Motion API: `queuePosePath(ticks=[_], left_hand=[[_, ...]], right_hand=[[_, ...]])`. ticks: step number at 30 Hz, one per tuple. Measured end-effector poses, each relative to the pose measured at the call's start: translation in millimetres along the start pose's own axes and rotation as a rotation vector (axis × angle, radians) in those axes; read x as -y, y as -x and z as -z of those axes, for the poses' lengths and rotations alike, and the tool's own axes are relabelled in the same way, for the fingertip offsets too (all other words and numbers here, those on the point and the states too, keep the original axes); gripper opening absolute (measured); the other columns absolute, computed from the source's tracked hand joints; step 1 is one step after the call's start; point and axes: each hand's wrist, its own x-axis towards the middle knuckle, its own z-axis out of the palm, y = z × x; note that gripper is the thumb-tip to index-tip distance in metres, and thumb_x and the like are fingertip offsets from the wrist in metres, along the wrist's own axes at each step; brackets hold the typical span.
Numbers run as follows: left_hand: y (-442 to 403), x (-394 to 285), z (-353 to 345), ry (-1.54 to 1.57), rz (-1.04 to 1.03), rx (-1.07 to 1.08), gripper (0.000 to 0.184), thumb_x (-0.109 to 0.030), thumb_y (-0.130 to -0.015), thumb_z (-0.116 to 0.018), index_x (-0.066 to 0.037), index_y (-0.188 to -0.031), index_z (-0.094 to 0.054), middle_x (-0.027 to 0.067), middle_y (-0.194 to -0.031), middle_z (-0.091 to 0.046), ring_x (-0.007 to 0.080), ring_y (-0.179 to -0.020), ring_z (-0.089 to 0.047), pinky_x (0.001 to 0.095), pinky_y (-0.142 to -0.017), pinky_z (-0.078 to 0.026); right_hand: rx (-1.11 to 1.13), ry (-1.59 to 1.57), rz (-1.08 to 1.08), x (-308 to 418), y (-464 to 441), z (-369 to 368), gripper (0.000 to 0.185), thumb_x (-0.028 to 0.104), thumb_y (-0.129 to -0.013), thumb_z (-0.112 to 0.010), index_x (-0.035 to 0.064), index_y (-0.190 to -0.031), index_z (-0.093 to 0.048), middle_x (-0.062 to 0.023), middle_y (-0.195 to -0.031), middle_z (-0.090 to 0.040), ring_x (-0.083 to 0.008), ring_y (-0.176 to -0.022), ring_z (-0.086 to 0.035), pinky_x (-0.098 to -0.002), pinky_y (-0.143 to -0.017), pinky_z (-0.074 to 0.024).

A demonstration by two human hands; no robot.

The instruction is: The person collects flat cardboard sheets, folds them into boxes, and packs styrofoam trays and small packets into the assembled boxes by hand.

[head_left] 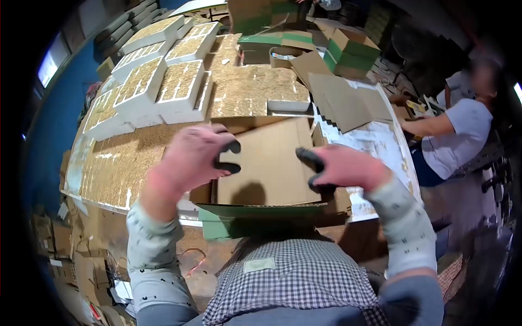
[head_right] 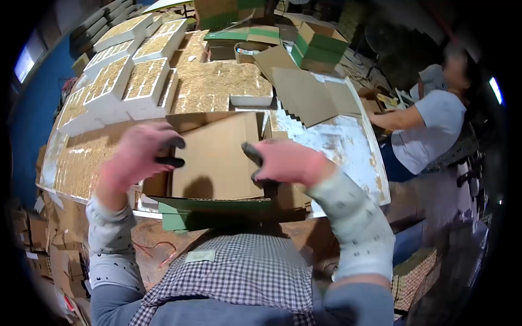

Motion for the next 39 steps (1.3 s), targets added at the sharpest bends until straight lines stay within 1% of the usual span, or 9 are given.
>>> queuePosePath(ticks=[3,7,12,17,21,28,32,36,39], left_hand=[[-19,12,-77,-0.008,0.161,0.587,0.039,-0.026,-0.071,-0.069,-0.010,-0.106,-0.062,0.0124,-0.104,-0.062,0.0284,-0.099,-0.058,0.0343,-0.087,-0.045],[35,53,-25,0.394,0.164,-0.173,0.059,-0.006,-0.064,-0.074,-0.011,-0.120,-0.055,0.0172,-0.116,-0.056,0.0301,-0.109,-0.053,0.0377,-0.095,-0.040],[59,95,-130,0.606,0.433,-0.015,0.121,-0.031,-0.055,-0.084,-0.003,-0.144,-0.006,0.0194,-0.145,-0.023,0.0283,-0.135,-0.021,0.0314,-0.110,-0.019],[58,37,-172,1.152,0.694,-0.278,0.089,-0.008,-0.062,-0.080,-0.001,-0.134,-0.030,0.0083,-0.105,-0.056,0.0152,-0.088,-0.056,0.0268,-0.072,-0.049],[50,38,-168,1.427,0.573,-0.167,0.080,-0.019,-0.064,-0.079,-0.004,-0.131,-0.037,0.0065,-0.097,-0.061,0.0113,-0.071,-0.058,0.0223,-0.055,-0.048],[-70,-26,-175,1.475,0.442,0.161,0.042,-0.020,-0.086,-0.061,-0.003,-0.123,-0.053,0.0099,-0.111,-0.061,0.0186,-0.097,-0.058,0.0297,-0.082,-0.047],[-132,51,-240,-0.177,0.338,0.373,0.072,-0.039,-0.067,-0.074,-0.010,-0.127,-0.044,0.0116,-0.125,-0.048,0.0324,-0.117,-0.043,0.0426,-0.099,-0.034],[-146,68,-233,-0.079,0.406,0.391,0.075,-0.040,-0.063,-0.077,-0.012,-0.125,-0.044,0.0106,-0.124,-0.049,0.0309,-0.117,-0.044,0.0417,-0.096,-0.036],[-136,41,-153,-0.102,0.269,-0.037,0.074,-0.031,-0.056,-0.083,-0.010,-0.117,-0.048,0.0103,-0.112,-0.053,0.0299,-0.104,-0.052,0.0369,-0.089,-0.041]], right_hand=[[0.153,0.791,-0.118,16,-42,-20,0.031,0.023,-0.067,-0.063,0.0070,-0.094,-0.067,-0.0120,-0.098,-0.065,-0.0259,-0.094,-0.062,-0.0374,-0.069,-0.0512],[-0.419,0.636,0.042,-9,-7,22,0.024,0.026,-0.074,-0.060,0.0081,-0.090,-0.062,-0.0109,-0.094,-0.063,-0.0256,-0.090,-0.061,-0.0349,-0.073,-0.0487],[-0.054,0.329,0.215,-49,-60,-49,0.027,0.019,-0.077,-0.053,0.0018,-0.098,-0.057,-0.0154,-0.091,-0.064,-0.0281,-0.087,-0.062,-0.0381,-0.075,-0.0491],[-0.593,-1.121,0.051,-104,-69,-95,0.059,0.023,-0.076,-0.071,-0.0007,-0.123,-0.046,-0.0102,-0.086,-0.064,-0.0176,-0.069,-0.061,-0.0298,-0.065,-0.0509],[-0.551,-0.717,0.076,-94,-39,-193,0.102,0.033,-0.079,-0.069,-0.0013,-0.142,0.004,-0.0214,-0.147,-0.012,-0.0269,-0.137,-0.011,-0.0330,-0.109,-0.0205],[-0.977,-1.972,-0.240,-178,136,-203,0.045,0.028,-0.091,-0.045,0.0043,-0.129,-0.044,-0.0117,-0.125,-0.052,-0.0248,-0.110,-0.053,-0.0358,-0.097,-0.0408],[-1.006,-2.145,0.084,-254,132,-197,0.043,0.028,-0.090,-0.047,0.0063,-0.127,-0.046,-0.0108,-0.124,-0.052,-0.0234,-0.108,-0.052,-0.0358,-0.094,-0.0419],[-1.025,-0.815,-0.209,-320,117,-202,0.049,0.009,-0.080,-0.063,0.0031,-0.124,-0.045,-0.0088,-0.120,-0.051,-0.0183,-0.104,-0.050,-0.0316,-0.087,-0.0437],[-1.810,-1.299,-0.307,-249,110,-114,0.056,0.004,-0.082,-0.060,0.0001,-0.132,-0.035,-0.0126,-0.128,-0.044,-0.0214,-0.108,-0.049,-0.0325,-0.093,-0.0416]])
